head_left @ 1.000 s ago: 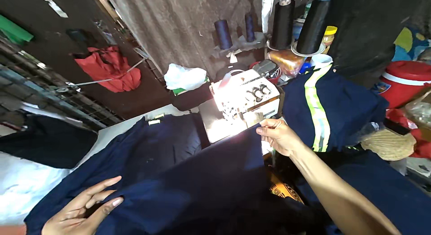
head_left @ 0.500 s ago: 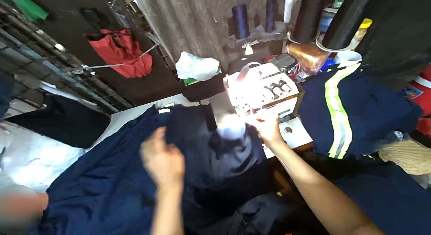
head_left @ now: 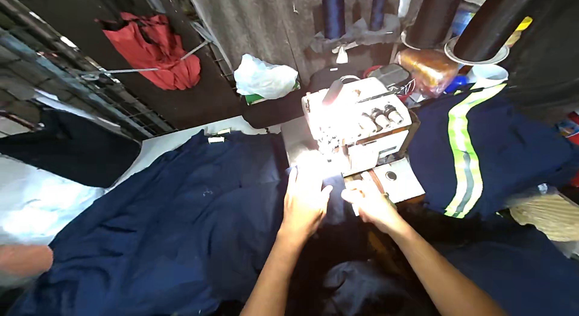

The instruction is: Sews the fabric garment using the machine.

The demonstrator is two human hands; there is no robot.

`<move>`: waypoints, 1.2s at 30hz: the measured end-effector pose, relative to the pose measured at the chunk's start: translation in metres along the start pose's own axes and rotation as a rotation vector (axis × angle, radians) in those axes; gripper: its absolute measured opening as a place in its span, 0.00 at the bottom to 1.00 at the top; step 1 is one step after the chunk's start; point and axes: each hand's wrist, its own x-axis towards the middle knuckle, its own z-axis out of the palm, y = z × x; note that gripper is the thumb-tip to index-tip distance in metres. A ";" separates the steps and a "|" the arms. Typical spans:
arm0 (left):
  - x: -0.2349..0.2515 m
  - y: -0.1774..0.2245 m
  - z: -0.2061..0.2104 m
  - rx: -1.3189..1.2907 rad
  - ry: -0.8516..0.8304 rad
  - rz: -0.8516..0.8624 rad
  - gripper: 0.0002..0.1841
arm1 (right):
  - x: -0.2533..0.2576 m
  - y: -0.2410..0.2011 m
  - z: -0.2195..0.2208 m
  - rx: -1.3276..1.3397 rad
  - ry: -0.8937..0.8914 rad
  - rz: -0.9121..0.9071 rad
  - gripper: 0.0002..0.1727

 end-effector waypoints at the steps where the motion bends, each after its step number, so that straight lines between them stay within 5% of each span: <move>1: 0.002 -0.003 0.000 -0.004 -0.027 0.008 0.27 | -0.007 0.011 0.007 0.018 -0.087 0.042 0.17; 6: -0.003 -0.019 -0.009 -0.167 -0.091 0.009 0.30 | -0.061 0.059 0.041 0.125 -0.074 0.049 0.12; 11: -0.071 -0.039 -0.001 -0.308 0.441 -0.173 0.24 | -0.064 0.066 0.040 0.063 0.002 -0.070 0.15; 14: -0.147 -0.063 0.001 -0.140 0.706 -0.404 0.24 | -0.045 0.045 0.030 0.025 0.064 -0.116 0.21; 17: -0.226 -0.084 0.001 -0.182 0.795 -0.682 0.31 | -0.025 0.022 0.022 -0.045 0.094 -0.138 0.21; 20: -0.274 -0.095 0.019 -0.589 0.922 -1.006 0.35 | -0.005 -0.006 0.016 -0.162 0.104 -0.185 0.21; 22: -0.284 -0.090 0.035 -0.969 0.769 -1.202 0.33 | 0.010 -0.021 0.014 -0.161 0.114 -0.159 0.23; 25: -0.283 -0.073 0.039 -1.160 0.187 -1.117 0.45 | 0.021 -0.022 0.017 -0.074 0.186 -0.211 0.25; 27: -0.266 -0.061 0.007 -0.965 -0.102 -1.000 0.32 | 0.013 -0.013 0.017 -0.028 0.207 -0.281 0.21; 29: -0.270 -0.067 -0.033 -0.941 0.046 -0.899 0.14 | -0.014 0.006 0.018 0.030 0.143 -0.282 0.15; 33: -0.299 -0.108 -0.110 -1.317 0.566 -0.684 0.19 | -0.086 0.069 0.031 0.145 0.102 -0.150 0.07; 36: -0.297 -0.139 -0.131 -1.508 0.455 -0.555 0.17 | -0.114 0.078 0.037 0.309 0.125 -0.159 0.03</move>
